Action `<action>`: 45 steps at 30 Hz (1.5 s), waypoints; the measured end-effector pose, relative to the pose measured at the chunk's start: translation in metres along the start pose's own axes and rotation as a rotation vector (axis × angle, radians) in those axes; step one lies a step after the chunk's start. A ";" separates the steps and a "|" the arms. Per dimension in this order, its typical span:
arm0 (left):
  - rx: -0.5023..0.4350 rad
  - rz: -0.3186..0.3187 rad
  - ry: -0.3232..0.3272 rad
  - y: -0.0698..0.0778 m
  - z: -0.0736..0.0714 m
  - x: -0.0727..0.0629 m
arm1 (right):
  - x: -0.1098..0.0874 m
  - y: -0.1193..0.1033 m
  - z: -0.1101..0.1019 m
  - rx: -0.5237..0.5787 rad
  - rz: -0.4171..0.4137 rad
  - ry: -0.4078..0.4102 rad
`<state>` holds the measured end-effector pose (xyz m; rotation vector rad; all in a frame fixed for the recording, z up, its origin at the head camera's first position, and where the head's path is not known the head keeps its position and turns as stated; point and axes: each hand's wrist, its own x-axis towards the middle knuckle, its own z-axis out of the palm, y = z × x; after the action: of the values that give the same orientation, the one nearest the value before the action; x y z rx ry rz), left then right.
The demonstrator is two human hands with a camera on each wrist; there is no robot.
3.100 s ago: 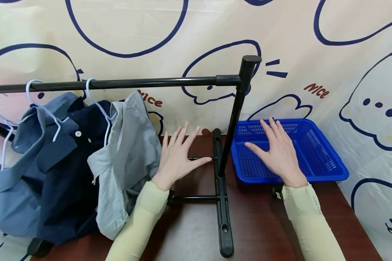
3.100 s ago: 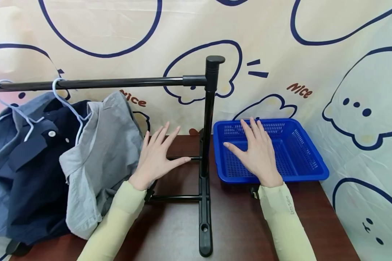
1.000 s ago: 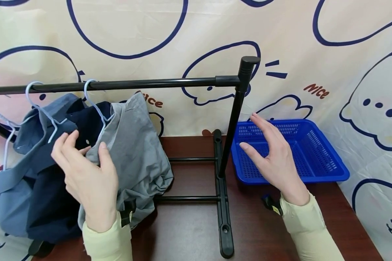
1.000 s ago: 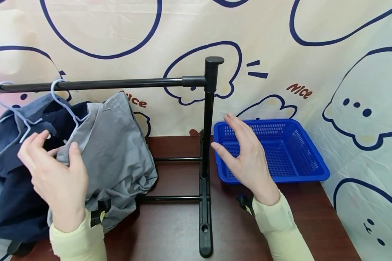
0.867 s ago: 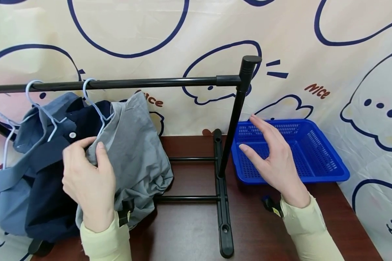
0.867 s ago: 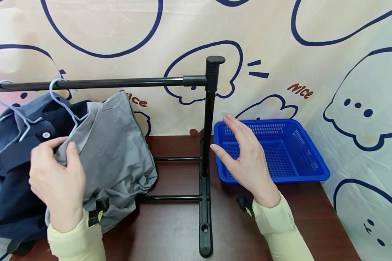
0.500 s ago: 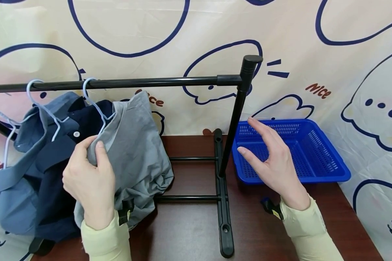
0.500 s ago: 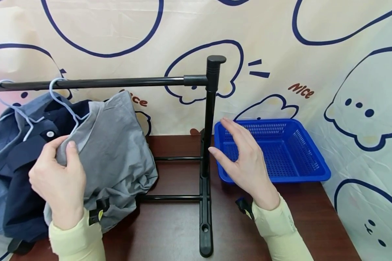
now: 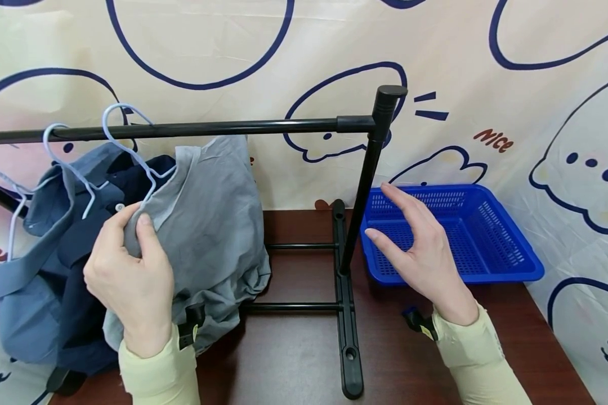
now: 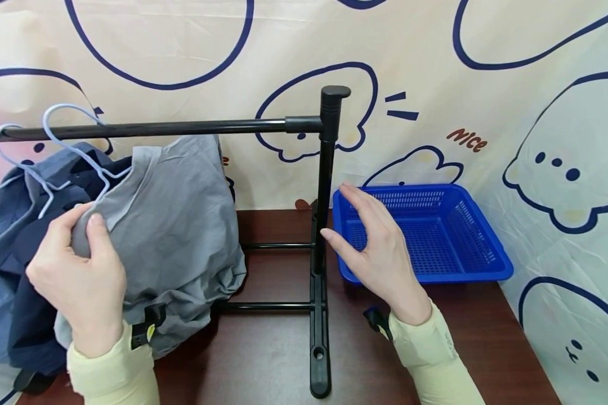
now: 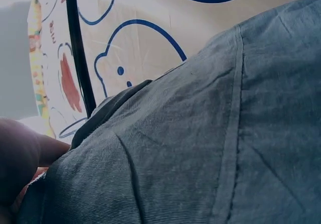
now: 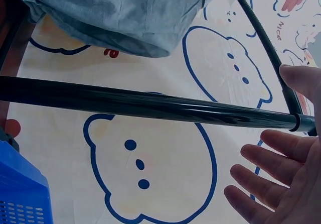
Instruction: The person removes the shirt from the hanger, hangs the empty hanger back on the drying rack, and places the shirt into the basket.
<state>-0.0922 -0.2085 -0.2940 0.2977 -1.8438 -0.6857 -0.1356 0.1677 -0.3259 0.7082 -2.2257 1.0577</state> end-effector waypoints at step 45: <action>-0.758 0.456 0.036 0.009 -0.016 -0.009 | -0.001 -0.026 0.000 0.161 -0.222 0.036</action>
<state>-0.0733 -0.2013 -0.2923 -0.5822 -1.4156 -0.9764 -0.1174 0.1533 -0.3131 0.9731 -1.9929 1.1352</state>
